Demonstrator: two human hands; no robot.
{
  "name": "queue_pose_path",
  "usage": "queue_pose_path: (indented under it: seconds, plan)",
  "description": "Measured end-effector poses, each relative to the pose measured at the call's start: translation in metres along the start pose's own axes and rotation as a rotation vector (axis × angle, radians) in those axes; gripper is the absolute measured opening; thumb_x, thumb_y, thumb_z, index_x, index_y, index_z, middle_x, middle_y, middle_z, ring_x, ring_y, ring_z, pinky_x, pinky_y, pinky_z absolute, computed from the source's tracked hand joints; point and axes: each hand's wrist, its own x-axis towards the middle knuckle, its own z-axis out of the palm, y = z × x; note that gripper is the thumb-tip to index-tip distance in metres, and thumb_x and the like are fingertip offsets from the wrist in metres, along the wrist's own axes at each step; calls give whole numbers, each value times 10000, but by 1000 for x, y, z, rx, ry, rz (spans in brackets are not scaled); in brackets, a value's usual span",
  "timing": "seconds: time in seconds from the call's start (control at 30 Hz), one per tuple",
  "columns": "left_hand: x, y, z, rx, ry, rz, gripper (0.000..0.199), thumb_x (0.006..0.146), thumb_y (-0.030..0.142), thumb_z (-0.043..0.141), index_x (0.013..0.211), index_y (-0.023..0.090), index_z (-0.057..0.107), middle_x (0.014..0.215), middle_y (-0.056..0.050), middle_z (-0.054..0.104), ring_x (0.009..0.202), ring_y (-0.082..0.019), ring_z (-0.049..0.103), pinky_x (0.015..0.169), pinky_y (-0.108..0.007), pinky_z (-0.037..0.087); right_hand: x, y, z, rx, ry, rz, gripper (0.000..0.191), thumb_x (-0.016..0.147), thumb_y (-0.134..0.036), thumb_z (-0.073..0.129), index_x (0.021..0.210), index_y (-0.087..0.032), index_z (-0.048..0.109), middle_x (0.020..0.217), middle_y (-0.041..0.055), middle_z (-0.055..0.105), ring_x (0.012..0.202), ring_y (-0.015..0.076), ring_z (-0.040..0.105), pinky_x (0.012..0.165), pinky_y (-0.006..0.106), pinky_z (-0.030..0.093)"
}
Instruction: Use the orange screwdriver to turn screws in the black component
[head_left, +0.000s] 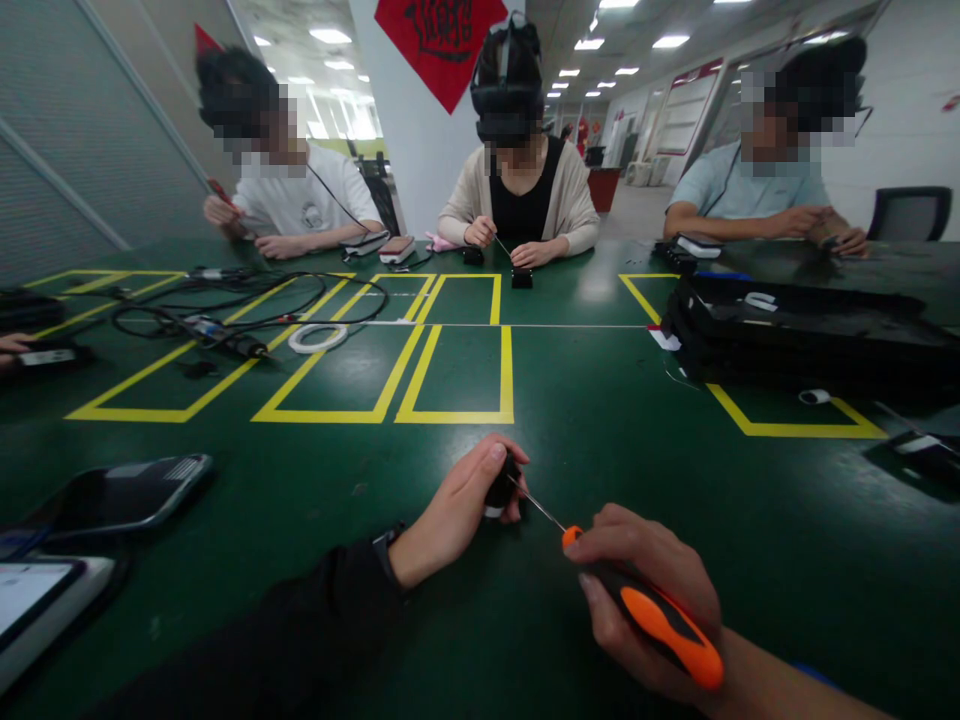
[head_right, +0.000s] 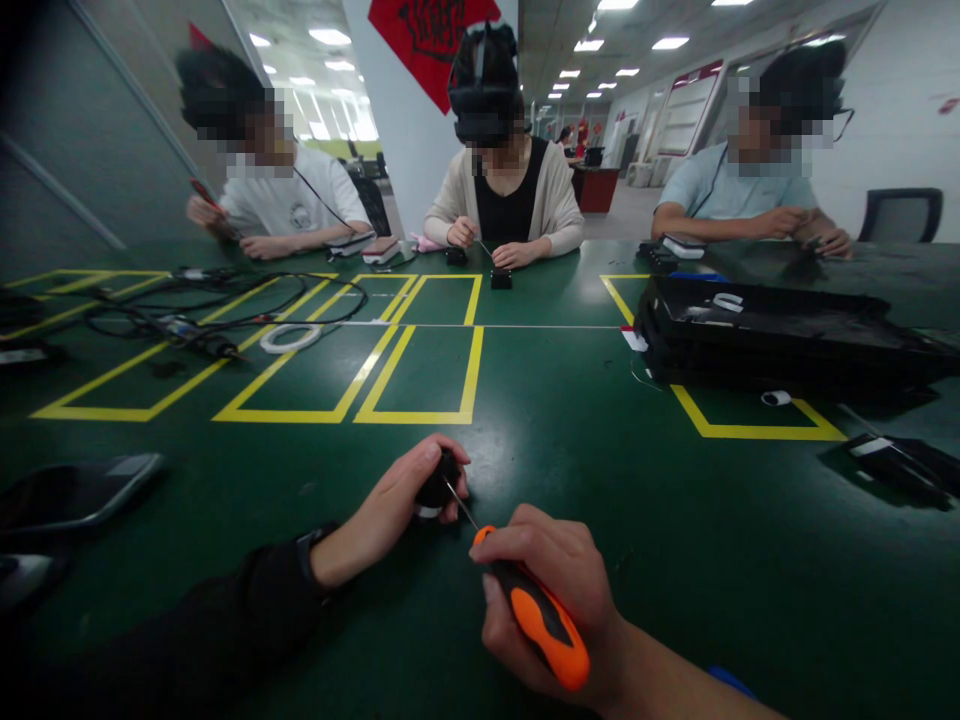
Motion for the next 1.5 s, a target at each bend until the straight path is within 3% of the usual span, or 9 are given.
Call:
queue_pose_path:
  seconds: [0.23, 0.4, 0.57, 0.7, 1.5]
  plan:
    - [0, 3, 2, 18, -4, -14, 316, 892, 417, 292, 952, 166, 474, 761, -19, 541, 585, -91, 526, 559, -224, 414, 1, -1, 0, -18, -23, -14, 240, 668, -50, 535, 877, -156, 588, 674, 3, 491, 555, 97, 473, 474, 229, 381]
    - [-1, 4, 3, 47, -37, -24, 309, 889, 412, 310, 936, 162, 485, 768, -24, 548, 622, -100, 534, 582, -229, 417, 3, -4, -2, -71, -7, 12, 233, 699, -166, 564, 929, -152, 596, 657, 2, 492, 534, 102, 473, 449, 227, 395]
    - [-1, 1, 2, 42, -24, -23, 320, 886, 422, 309, 935, 160, 486, 761, -25, 546, 605, -101, 532, 569, -232, 412, 3, -4, -1, -91, 93, 53, 227, 662, -74, 559, 867, -167, 529, 647, -26, 543, 489, 70, 488, 454, 191, 407]
    - [0, 0, 1, 32, -9, -17, 324, 883, 428, 312, 939, 160, 484, 757, -26, 547, 592, -100, 531, 560, -232, 411, 4, -2, 2, -15, 56, -28, 208, 636, -43, 538, 802, -168, 538, 597, -31, 501, 483, 78, 455, 438, 199, 371]
    - [0, 2, 2, 38, -13, -14, 325, 889, 419, 296, 948, 156, 477, 763, -28, 544, 590, -99, 530, 554, -233, 409, 7, -4, 1, 8, 95, -29, 207, 641, -49, 516, 807, -167, 552, 574, -26, 486, 467, 86, 431, 417, 209, 350]
